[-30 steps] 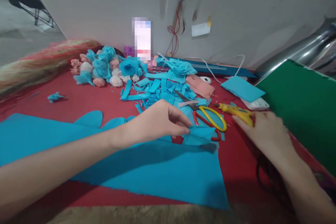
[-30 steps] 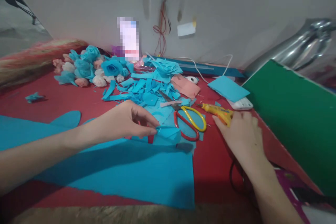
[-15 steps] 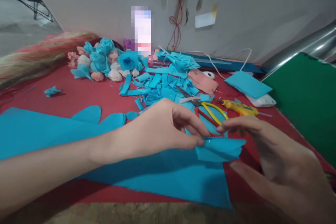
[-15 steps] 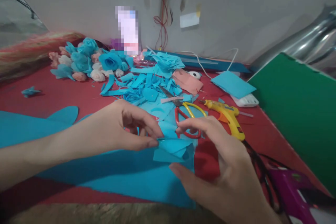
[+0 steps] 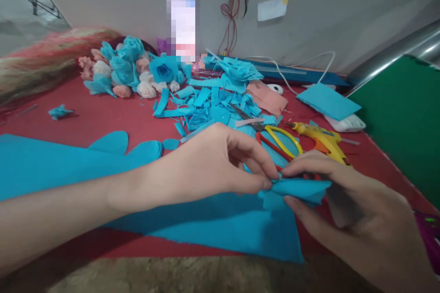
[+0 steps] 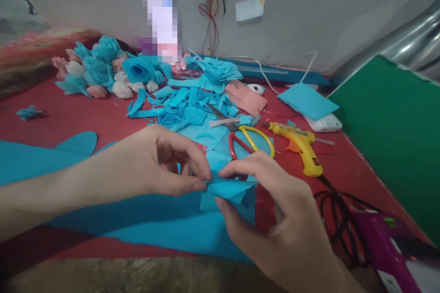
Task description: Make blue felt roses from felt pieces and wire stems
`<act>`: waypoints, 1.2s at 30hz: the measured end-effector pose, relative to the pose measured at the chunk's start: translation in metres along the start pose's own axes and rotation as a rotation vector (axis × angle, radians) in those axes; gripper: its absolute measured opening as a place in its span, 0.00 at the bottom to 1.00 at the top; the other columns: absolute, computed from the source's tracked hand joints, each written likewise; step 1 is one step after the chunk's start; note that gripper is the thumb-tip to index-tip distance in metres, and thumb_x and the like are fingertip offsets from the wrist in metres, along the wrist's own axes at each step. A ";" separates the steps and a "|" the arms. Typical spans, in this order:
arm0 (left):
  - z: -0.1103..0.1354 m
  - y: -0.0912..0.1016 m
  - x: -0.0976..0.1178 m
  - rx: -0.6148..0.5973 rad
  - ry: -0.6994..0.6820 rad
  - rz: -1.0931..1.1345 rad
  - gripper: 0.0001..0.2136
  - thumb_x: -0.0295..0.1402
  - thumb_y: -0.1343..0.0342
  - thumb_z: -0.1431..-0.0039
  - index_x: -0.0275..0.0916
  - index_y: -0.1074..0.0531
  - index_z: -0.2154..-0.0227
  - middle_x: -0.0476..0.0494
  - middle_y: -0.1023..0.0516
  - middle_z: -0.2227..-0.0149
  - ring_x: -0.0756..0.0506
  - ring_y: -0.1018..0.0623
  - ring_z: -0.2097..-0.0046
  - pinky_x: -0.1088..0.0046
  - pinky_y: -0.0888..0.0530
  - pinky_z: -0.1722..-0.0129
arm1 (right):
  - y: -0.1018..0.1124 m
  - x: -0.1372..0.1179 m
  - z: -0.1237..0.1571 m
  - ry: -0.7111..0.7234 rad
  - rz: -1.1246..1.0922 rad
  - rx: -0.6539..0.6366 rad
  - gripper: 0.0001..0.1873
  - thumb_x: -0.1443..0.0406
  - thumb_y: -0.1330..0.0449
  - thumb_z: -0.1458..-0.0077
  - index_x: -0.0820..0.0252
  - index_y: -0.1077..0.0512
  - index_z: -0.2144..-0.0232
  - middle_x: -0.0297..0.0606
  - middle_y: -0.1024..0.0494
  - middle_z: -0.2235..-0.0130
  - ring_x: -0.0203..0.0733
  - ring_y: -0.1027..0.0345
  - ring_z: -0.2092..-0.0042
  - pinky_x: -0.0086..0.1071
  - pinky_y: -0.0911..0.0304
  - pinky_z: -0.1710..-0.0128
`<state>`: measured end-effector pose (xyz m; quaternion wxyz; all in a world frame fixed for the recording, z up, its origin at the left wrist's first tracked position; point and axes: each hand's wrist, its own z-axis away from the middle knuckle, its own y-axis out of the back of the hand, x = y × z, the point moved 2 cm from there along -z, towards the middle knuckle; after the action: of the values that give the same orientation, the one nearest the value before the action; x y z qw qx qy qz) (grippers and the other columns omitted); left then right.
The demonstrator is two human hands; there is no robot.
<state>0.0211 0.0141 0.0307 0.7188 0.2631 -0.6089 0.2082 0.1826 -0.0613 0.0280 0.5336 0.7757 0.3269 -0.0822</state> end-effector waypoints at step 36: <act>0.011 -0.008 0.006 0.181 -0.341 -0.563 0.07 0.32 0.44 0.49 0.43 0.24 0.67 0.55 0.20 0.66 0.50 0.23 0.64 0.80 0.29 0.62 | -0.005 0.009 0.006 -0.304 -0.187 0.119 0.05 0.60 0.41 0.52 0.52 0.31 0.69 0.25 0.29 0.79 0.31 0.38 0.84 0.20 0.44 0.90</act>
<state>0.0188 0.0009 0.0368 0.6096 0.5146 -0.6029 0.0080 0.1877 -0.0615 0.0179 0.5200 0.7507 0.3078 -0.2671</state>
